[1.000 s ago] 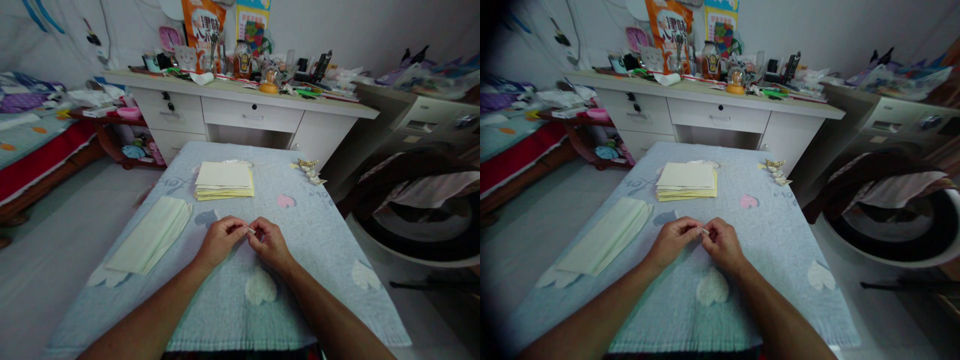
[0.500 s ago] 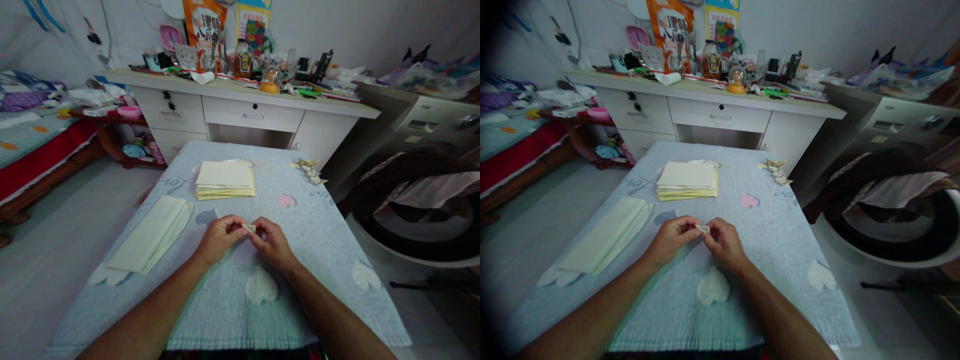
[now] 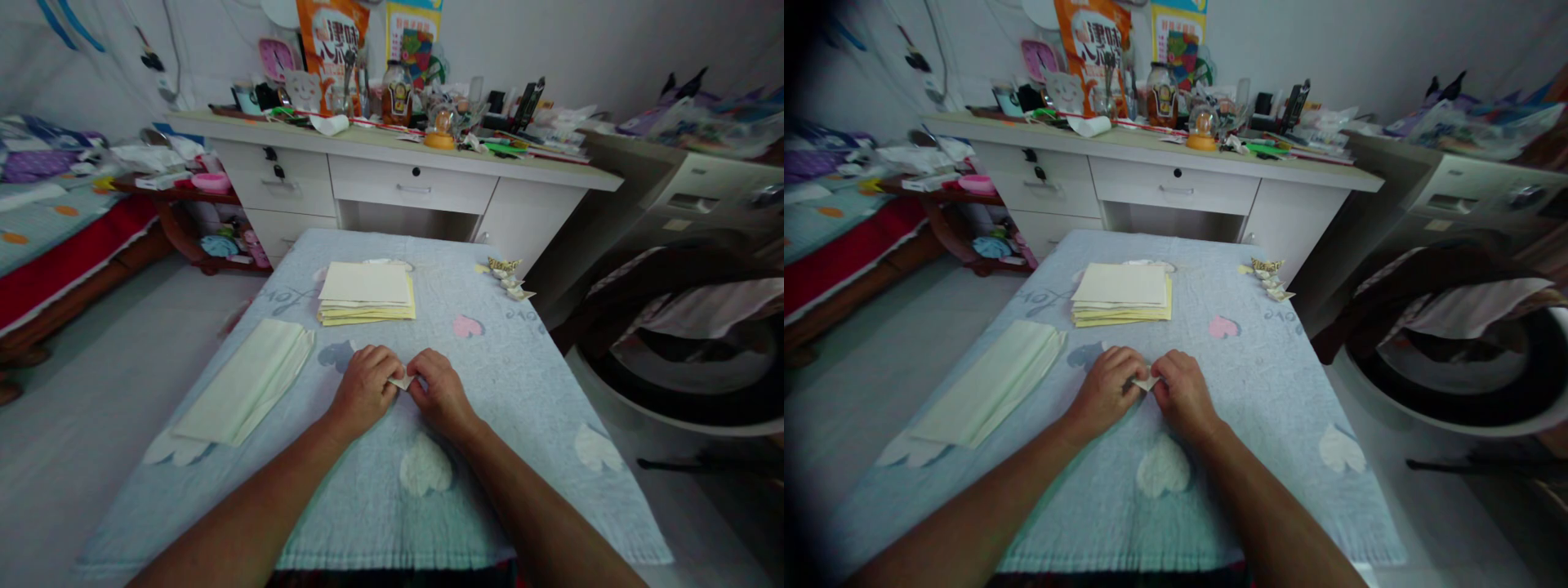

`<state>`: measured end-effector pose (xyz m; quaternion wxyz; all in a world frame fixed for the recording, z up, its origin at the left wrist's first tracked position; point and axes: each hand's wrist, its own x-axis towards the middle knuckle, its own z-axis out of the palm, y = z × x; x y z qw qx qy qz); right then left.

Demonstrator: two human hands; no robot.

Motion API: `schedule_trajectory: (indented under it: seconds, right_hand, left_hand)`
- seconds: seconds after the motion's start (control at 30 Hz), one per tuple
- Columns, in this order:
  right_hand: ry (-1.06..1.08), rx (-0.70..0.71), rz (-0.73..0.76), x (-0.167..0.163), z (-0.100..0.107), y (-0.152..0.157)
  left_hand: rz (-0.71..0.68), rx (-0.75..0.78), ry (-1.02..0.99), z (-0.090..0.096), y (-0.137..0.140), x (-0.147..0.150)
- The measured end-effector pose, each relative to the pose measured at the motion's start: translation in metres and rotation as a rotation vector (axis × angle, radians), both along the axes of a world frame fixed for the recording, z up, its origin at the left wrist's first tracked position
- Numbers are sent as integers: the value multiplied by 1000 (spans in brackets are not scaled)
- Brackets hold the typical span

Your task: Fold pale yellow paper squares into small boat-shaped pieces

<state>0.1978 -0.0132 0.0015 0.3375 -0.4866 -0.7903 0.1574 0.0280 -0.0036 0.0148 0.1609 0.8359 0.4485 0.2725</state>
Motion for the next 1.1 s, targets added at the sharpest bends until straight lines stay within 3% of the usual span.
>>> schedule_trajectory:
  seconds: [0.33,0.67,0.93,1.1]
  right_hand:
    - [-218,-42,-21,-2,1,-1]
    - [-276,-67,-6,-1,3,-2]
    - [-235,-89,71,6,5,-3]
    - [-235,-53,103,11,6,-7]
  left_hand:
    - [-60,17,129,-3,0,-2]
    - [-118,87,251,-5,0,-3]
    - [-212,-37,191,1,-3,-16]
    - [-246,-11,201,0,-4,-19]
